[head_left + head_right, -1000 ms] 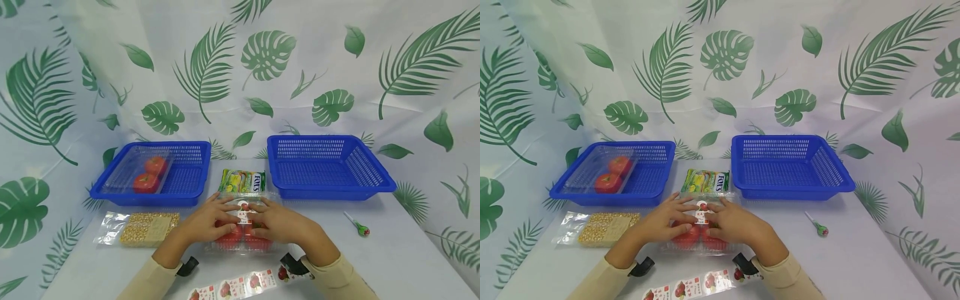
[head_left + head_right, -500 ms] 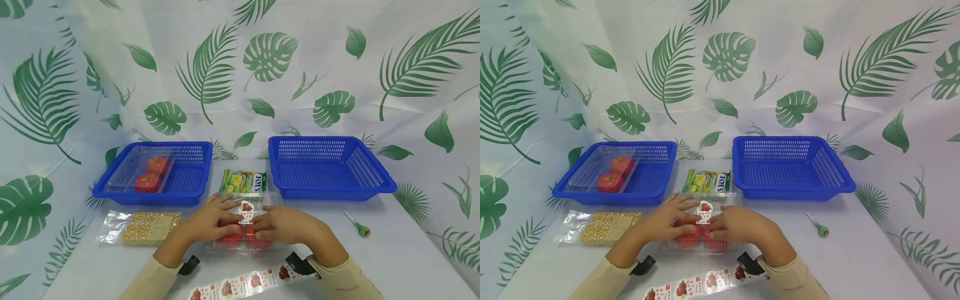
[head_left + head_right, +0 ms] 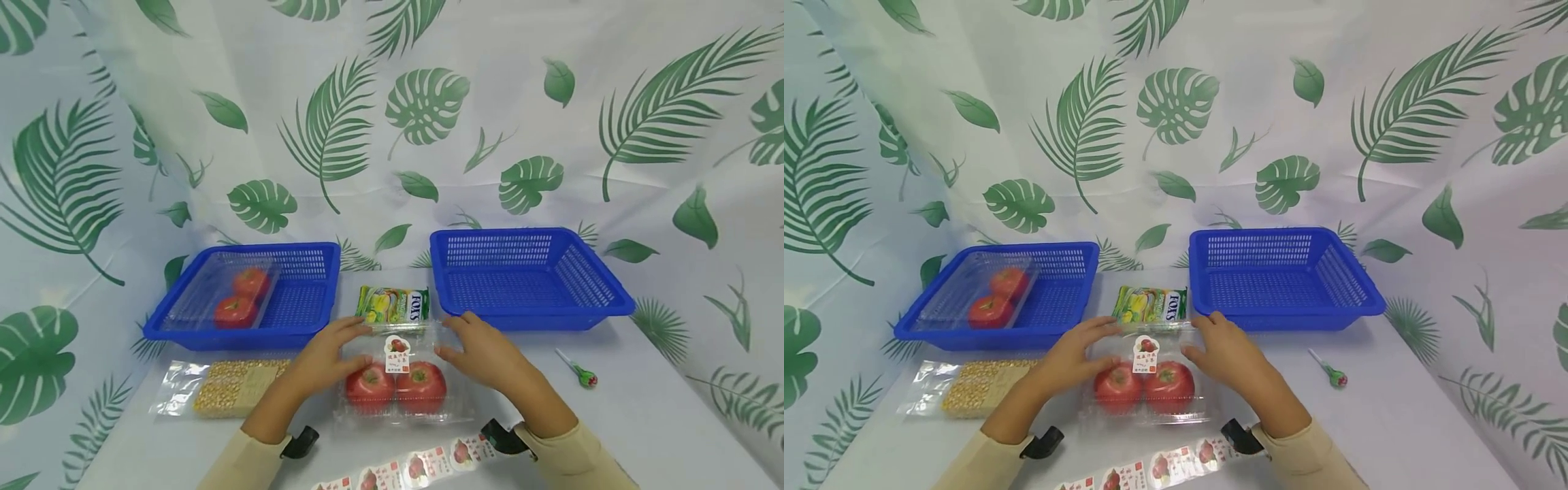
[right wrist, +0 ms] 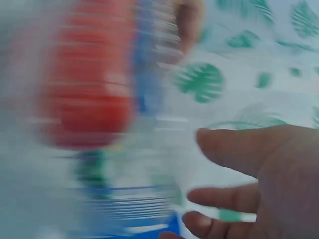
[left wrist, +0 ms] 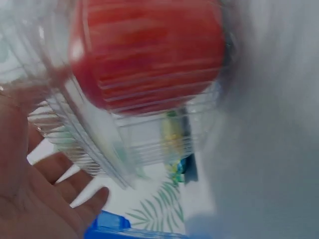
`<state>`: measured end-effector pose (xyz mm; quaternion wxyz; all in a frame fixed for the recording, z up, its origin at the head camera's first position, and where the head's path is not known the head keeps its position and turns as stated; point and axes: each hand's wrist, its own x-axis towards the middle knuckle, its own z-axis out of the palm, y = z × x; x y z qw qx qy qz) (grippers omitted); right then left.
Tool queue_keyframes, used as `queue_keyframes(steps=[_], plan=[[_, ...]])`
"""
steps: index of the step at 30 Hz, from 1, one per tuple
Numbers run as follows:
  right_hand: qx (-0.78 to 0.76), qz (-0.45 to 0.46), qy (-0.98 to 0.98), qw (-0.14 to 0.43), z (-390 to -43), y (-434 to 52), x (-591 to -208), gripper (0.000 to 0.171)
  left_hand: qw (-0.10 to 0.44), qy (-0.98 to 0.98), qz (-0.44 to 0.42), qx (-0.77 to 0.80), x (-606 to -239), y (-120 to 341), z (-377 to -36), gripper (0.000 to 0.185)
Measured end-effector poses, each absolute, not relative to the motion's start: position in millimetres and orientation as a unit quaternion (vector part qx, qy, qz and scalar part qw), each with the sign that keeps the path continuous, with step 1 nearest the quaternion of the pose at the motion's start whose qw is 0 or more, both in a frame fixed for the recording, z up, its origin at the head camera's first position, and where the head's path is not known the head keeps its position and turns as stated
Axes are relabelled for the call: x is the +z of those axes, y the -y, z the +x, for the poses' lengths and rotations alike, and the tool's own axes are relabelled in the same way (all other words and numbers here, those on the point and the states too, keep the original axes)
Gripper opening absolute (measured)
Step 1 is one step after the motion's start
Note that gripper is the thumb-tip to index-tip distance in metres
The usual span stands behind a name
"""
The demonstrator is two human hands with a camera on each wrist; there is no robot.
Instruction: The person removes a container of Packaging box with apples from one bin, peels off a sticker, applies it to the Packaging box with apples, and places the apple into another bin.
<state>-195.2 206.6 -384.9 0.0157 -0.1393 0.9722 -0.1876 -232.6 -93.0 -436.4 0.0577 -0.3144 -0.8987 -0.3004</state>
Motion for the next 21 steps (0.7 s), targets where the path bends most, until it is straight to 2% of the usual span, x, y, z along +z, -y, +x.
queue_keyframes(steps=[7,10,14,21], plan=[[-0.221,-0.099,-0.970,0.024,-189,-217,-413,0.102,0.013,0.913,-0.263,-0.311,-435,90,-239,0.070],[-0.246,-0.080,-0.964,0.058,-191,-219,-416,0.109,0.006,0.915,-0.255,-0.313,-436,90,-241,0.074],[-0.272,-0.053,-0.955,0.106,-196,-220,-420,0.102,-0.020,0.918,-0.230,-0.321,-438,91,-241,0.077],[-0.332,-0.031,-0.933,0.139,-199,-224,-425,0.069,-0.035,0.912,-0.205,-0.354,-443,94,-238,0.078]])
